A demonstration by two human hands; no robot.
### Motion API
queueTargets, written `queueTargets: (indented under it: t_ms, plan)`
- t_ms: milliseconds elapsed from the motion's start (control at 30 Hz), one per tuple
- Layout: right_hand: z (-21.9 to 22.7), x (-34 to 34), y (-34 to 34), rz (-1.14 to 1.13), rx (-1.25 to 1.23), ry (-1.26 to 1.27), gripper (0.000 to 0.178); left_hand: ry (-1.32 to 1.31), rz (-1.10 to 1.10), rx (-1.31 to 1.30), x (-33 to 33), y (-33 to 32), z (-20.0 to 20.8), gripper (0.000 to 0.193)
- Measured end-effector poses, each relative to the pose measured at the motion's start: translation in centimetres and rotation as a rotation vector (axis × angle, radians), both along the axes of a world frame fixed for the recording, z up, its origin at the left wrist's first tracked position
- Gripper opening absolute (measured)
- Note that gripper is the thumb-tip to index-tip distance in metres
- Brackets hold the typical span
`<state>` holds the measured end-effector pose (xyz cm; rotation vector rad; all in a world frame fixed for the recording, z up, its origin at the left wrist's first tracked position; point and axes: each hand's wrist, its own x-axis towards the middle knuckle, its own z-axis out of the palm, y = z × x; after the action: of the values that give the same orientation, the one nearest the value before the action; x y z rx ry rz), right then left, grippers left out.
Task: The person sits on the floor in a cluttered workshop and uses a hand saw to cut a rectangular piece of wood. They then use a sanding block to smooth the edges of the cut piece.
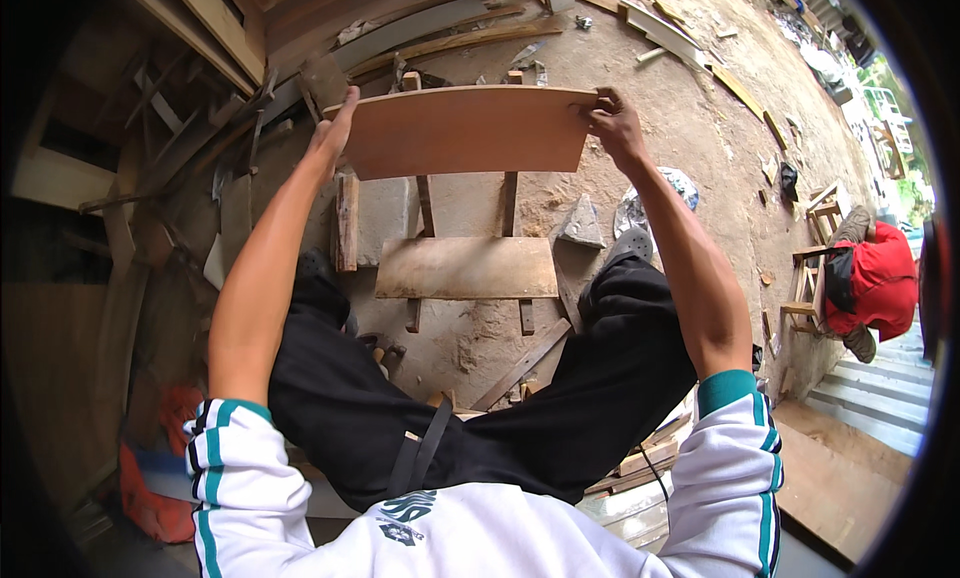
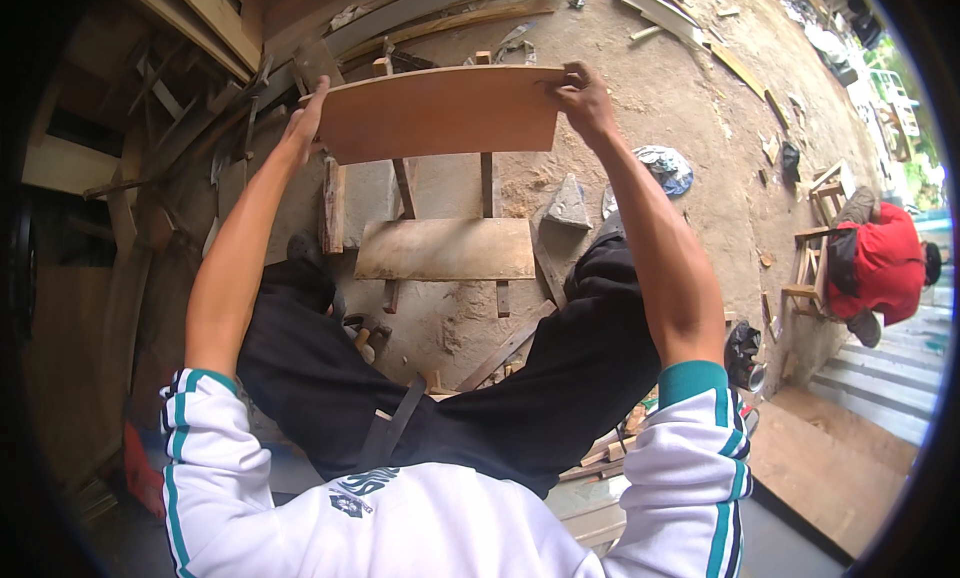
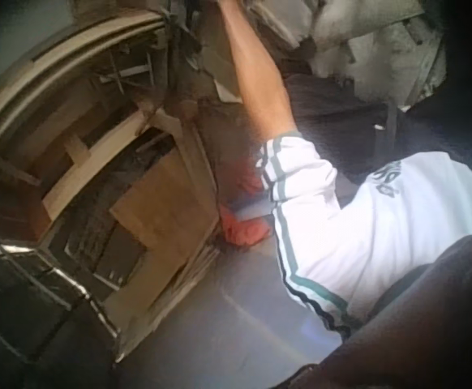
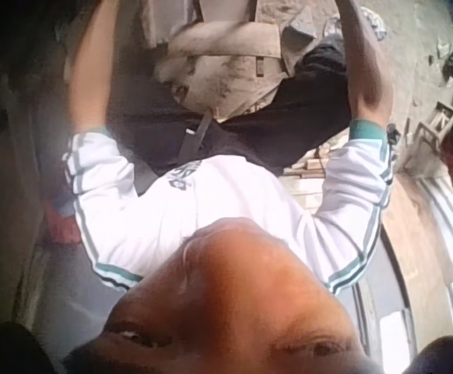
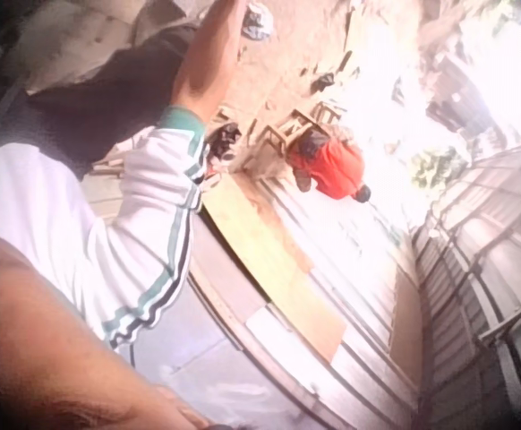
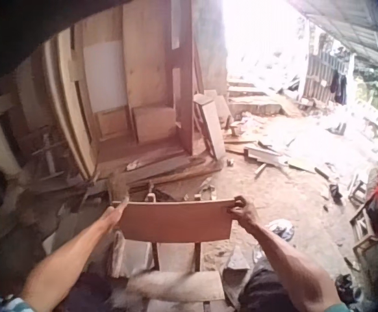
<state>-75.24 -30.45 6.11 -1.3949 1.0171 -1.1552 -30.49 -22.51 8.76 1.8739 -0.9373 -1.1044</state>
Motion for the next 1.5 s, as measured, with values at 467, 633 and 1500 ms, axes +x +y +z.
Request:
queueTargets:
  t_ms: [467, 633, 1500]
  plan:
    - [10.5, 2.9, 15.0, 0.048, -0.527, 0.35, 0.035, 0.345, 0.483, -0.59, 1.8, 8.4, 1.3, 0.04]
    - [11.1, 2.2, 16.7, 0.094, -0.597, 0.305, 0.023, 0.328, 0.347, -0.554, 0.3, 10.4, 3.1, 0.055]
    - [14.7, -7.4, 23.4, -0.309, -0.297, 0.304, 0.02, -0.157, -0.311, -0.222, -6.4, -3.1, -13.6, 0.089]
